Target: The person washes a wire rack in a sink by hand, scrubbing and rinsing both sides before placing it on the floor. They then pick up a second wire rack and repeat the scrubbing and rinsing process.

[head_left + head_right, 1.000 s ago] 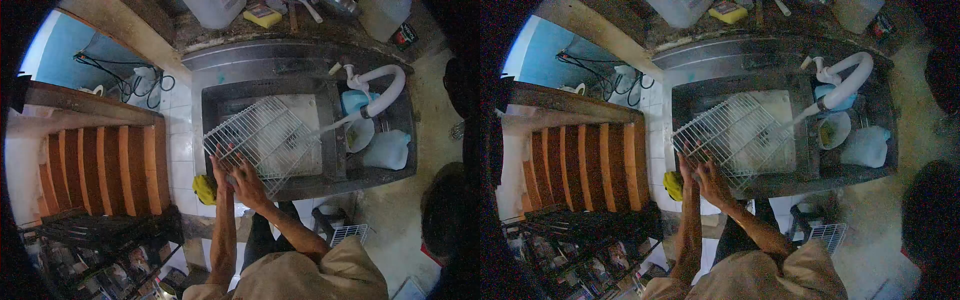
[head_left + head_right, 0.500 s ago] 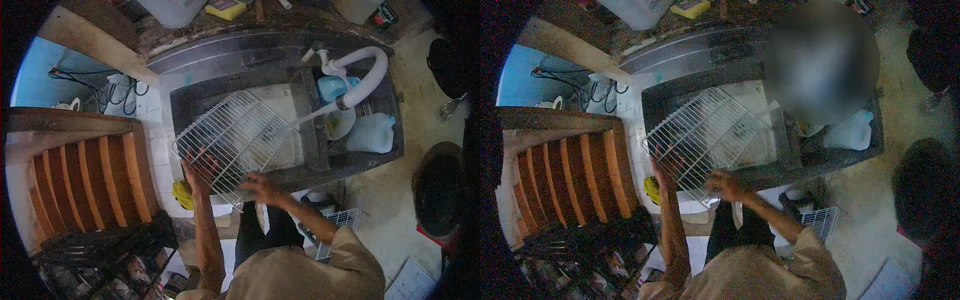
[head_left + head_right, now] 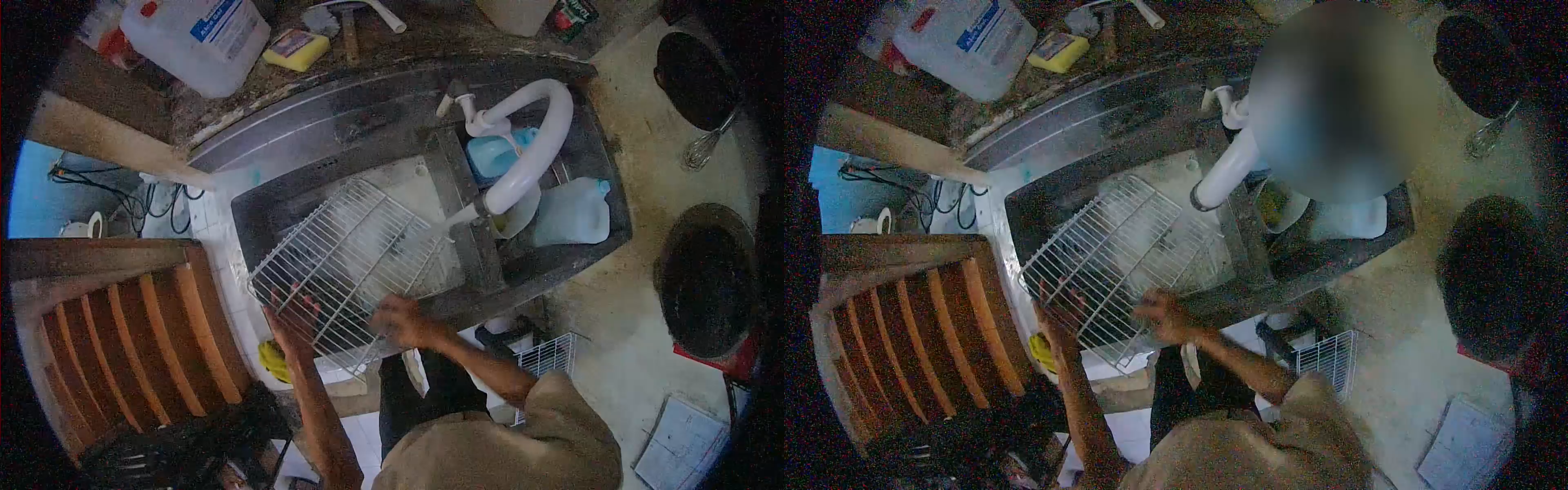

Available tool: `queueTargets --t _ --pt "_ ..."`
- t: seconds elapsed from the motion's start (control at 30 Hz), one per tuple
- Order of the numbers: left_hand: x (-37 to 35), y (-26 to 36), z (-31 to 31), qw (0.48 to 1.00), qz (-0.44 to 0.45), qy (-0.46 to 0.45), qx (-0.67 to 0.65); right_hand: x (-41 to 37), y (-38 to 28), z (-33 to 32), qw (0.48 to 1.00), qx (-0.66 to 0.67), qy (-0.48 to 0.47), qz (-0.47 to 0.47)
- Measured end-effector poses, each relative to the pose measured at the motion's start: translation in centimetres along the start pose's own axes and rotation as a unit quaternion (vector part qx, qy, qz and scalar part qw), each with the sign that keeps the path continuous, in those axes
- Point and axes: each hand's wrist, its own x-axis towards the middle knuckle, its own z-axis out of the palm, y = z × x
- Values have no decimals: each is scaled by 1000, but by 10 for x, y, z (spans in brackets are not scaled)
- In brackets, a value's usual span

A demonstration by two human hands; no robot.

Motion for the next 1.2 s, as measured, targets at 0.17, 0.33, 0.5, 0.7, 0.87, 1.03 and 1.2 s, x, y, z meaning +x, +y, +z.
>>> queueTargets --t 0.17,0.33,0.5,0.7,0.87,1.03,1.2 --pt "-10 0 -2 996 40 0 75 59 168 -52 925 -176 119 315" --pt "3 -3 13 999 28 32 30 134 51 30 918 -151 350 108" --pt "18 -3 -6 998 43 -15 38 77 -104 73 989 12 150 10" --pt "16 4 9 999 -13 0 -48 4 -94 78 997 -4 66 -33" --pt "22 3 2 1000 -9 -15 10 -19 9 22 989 -54 4 -140" --pt "18 4 3 999 4 17 38 -7 75 -51 967 -73 169 175" --pt "13 4 10 995 31 -23 87 1 61 -28 996 -53 44 -57"
